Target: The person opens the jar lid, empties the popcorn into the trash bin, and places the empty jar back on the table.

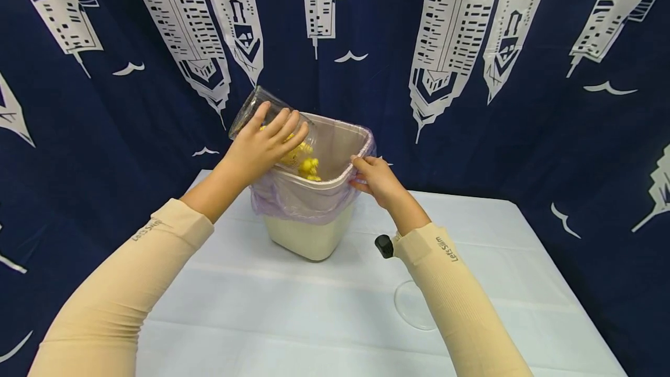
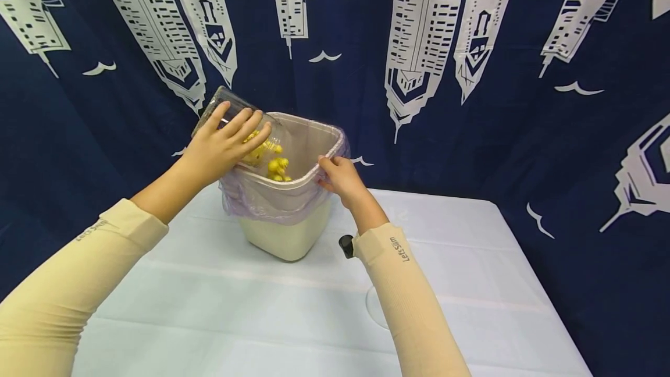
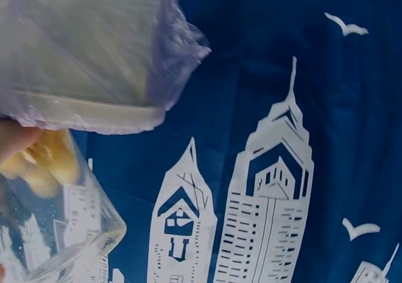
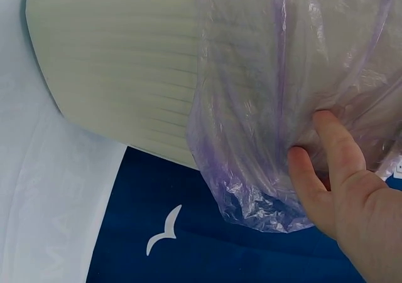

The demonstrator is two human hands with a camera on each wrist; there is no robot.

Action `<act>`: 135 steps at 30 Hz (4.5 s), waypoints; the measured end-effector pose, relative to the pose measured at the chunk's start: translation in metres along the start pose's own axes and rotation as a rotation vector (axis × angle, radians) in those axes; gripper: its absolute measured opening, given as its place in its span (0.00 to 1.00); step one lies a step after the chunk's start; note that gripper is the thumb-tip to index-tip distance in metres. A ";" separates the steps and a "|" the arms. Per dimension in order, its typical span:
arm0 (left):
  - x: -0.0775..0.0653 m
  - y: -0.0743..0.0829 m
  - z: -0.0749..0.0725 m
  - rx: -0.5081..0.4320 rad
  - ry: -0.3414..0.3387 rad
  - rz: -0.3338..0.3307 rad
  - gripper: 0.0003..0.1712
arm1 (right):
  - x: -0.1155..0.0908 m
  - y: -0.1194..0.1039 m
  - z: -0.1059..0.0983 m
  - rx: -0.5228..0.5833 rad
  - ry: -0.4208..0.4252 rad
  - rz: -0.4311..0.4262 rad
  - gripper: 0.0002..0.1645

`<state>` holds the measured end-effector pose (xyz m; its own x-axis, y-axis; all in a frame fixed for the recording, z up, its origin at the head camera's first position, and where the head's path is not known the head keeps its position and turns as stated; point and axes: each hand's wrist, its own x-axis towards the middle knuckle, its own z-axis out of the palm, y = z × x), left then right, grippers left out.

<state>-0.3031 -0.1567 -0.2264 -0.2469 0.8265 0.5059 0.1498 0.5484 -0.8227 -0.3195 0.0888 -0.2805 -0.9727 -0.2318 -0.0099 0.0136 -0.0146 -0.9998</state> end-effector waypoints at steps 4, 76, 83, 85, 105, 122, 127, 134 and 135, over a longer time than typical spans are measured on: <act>0.002 -0.005 0.001 0.100 -0.088 0.163 0.24 | 0.000 0.000 0.000 0.002 0.004 0.006 0.28; 0.011 0.023 -0.077 -1.761 0.022 -0.977 0.52 | 0.000 -0.001 0.003 -0.018 0.044 0.009 0.26; 0.006 0.051 -0.084 -1.824 0.090 -0.862 0.55 | -0.001 0.001 0.001 -0.064 0.052 -0.017 0.25; 0.003 0.059 -0.084 -1.835 0.095 -0.845 0.56 | -0.001 0.001 0.001 -0.084 0.056 -0.032 0.25; -0.016 0.123 -0.098 -1.883 -0.167 -0.830 0.57 | 0.001 0.000 0.002 -0.025 0.028 -0.003 0.27; -0.057 0.201 -0.040 -1.843 -0.282 -0.977 0.63 | -0.001 -0.002 0.003 0.006 0.040 0.013 0.28; -0.064 0.217 -0.031 -1.819 -0.281 -0.952 0.62 | -0.002 -0.002 0.003 0.012 0.043 0.017 0.27; -0.070 0.229 -0.024 -1.766 -0.363 -0.931 0.64 | -0.002 -0.002 0.003 0.007 0.040 0.015 0.27; -0.071 0.230 -0.023 -1.758 -0.373 -0.930 0.64 | -0.002 -0.002 0.003 0.003 0.039 0.014 0.27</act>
<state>-0.2289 -0.0857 -0.4456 -0.8955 0.3404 0.2866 0.4143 0.4026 0.8162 -0.3170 0.0863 -0.2787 -0.9807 -0.1940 -0.0243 0.0277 -0.0151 -0.9995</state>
